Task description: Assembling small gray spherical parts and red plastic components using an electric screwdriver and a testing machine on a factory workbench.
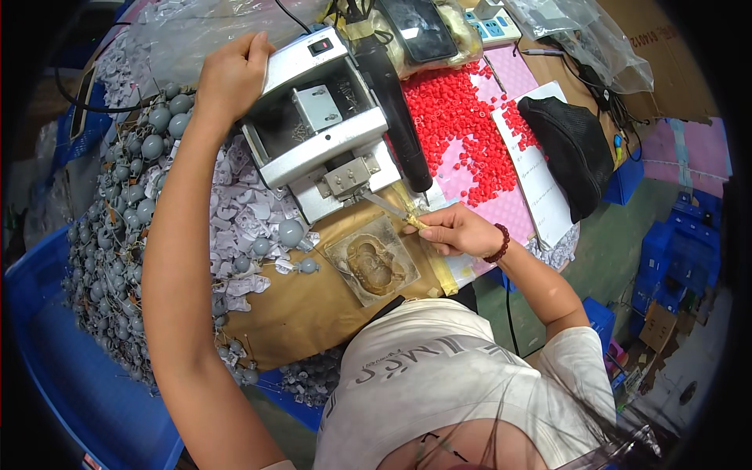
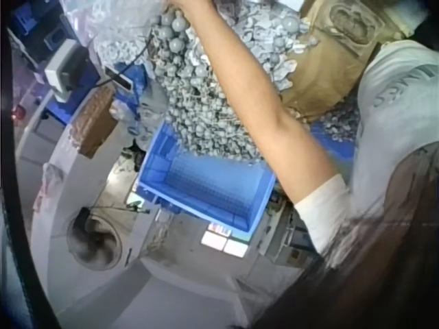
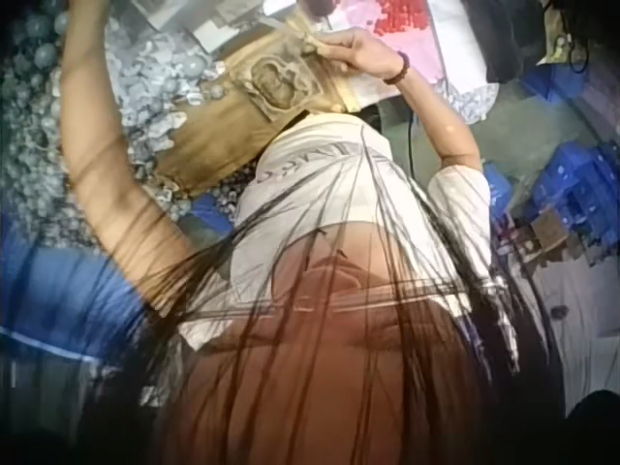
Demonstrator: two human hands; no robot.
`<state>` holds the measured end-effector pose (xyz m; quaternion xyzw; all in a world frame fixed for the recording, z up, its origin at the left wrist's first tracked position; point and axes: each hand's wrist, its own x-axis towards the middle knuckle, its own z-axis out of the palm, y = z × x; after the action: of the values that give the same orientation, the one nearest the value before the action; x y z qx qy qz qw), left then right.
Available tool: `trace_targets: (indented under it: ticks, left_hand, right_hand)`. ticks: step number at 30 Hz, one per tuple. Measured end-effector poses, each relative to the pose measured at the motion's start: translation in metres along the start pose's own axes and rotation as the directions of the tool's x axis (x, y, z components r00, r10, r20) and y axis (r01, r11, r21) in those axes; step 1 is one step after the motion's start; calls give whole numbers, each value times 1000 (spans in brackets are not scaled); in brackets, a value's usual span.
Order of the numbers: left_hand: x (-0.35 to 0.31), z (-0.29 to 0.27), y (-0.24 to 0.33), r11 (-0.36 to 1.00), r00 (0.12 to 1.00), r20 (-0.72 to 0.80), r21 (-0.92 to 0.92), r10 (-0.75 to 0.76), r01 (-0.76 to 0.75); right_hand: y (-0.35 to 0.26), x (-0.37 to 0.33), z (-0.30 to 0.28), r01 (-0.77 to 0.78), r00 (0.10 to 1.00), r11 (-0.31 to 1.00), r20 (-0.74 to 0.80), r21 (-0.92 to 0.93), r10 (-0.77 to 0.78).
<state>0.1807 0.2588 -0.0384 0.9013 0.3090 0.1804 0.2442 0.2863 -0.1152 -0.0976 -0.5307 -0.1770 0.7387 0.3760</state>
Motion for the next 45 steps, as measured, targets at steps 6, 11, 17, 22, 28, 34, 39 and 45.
trace_targets:
  ticks: [6, 11, 17, 22, 28, 34, 39, 45]
  left_hand:
    - [1, -1, -2, 1000, 1000, 2, 7, 16, -16]
    - [1, -1, 0, 1000, 999, -19, -2, 30, -30]
    - [-2, 1, -2, 999, 999, -25, 4, 42, -42]
    - [-3, 1, 2, 998, 998, -61, 45, 35, -32]
    - [-21, -6, 6, 989, 982, -152, 121, 107, -89]
    - [-93, -23, 19, 973, 906, -361, 21, 221, -229]
    - [-194, -8, 48, 977, 917, -339, 91, 211, -192]
    - [-249, 55, 66, 1000, 946, -325, -15, 13, -19]
  right_hand:
    - [2, 1, -2, 18, 1000, 998, 2, -68, -18]
    - [32, -6, 9, 88, 996, 921, 23, -380, -86]
    - [60, -17, -5, 188, 976, 820, 9, -541, -218]
    - [57, -24, -7, 238, 866, 425, -7, -873, -500]
    - [-1, -24, 5, 182, 859, 136, 90, -974, -503]
    - [7, -10, -6, 325, 730, 258, 68, -910, -680]
    - [-34, 32, -6, 238, 346, 331, -238, -913, -907]
    - [-68, 79, -21, 486, 610, 783, -491, -388, -622]
